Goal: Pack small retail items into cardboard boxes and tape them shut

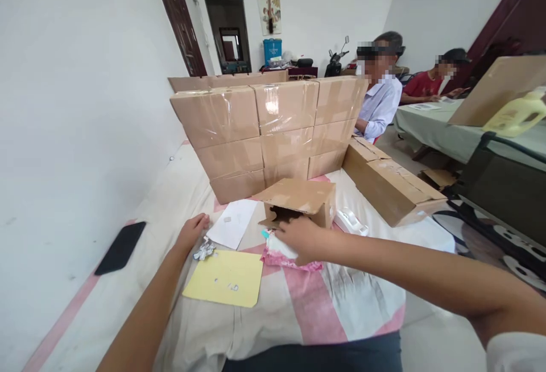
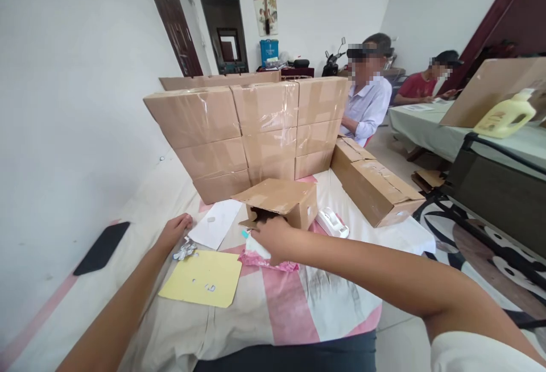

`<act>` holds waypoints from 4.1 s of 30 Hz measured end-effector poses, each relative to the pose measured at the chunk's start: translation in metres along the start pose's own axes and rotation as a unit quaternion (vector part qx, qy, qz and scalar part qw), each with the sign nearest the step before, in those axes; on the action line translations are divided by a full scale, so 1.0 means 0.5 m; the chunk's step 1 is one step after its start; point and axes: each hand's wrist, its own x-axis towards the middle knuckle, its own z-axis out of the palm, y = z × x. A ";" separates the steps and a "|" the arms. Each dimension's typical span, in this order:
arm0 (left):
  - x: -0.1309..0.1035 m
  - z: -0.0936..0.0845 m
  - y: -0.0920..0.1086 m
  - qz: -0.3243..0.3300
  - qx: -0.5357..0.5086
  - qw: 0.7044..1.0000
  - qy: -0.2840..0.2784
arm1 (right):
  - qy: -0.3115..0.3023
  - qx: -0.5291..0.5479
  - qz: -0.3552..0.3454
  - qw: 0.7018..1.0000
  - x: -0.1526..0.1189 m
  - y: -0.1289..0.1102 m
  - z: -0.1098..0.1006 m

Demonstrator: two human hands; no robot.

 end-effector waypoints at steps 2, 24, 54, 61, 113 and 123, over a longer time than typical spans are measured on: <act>-0.019 -0.014 0.043 0.021 -0.003 0.999 0.030 | 0.050 0.076 -0.005 0.996 -0.036 0.035 0.019; -0.152 0.088 0.496 0.230 0.148 0.940 -0.205 | 0.295 0.020 0.089 0.951 -0.168 0.126 0.062; -0.103 -0.041 0.565 0.253 0.187 0.931 -0.188 | 0.630 0.189 -0.052 0.751 -0.141 -0.028 0.225; -0.096 0.004 0.526 0.245 0.133 0.932 -0.230 | 0.639 0.213 -0.029 0.738 -0.129 -0.041 0.240; -0.246 0.081 0.452 0.267 0.159 0.937 0.162 | 0.557 0.594 0.176 0.553 -0.046 -0.009 0.250; -0.256 0.071 0.461 0.256 0.065 0.955 0.134 | 0.559 0.587 0.173 0.560 -0.048 -0.008 0.253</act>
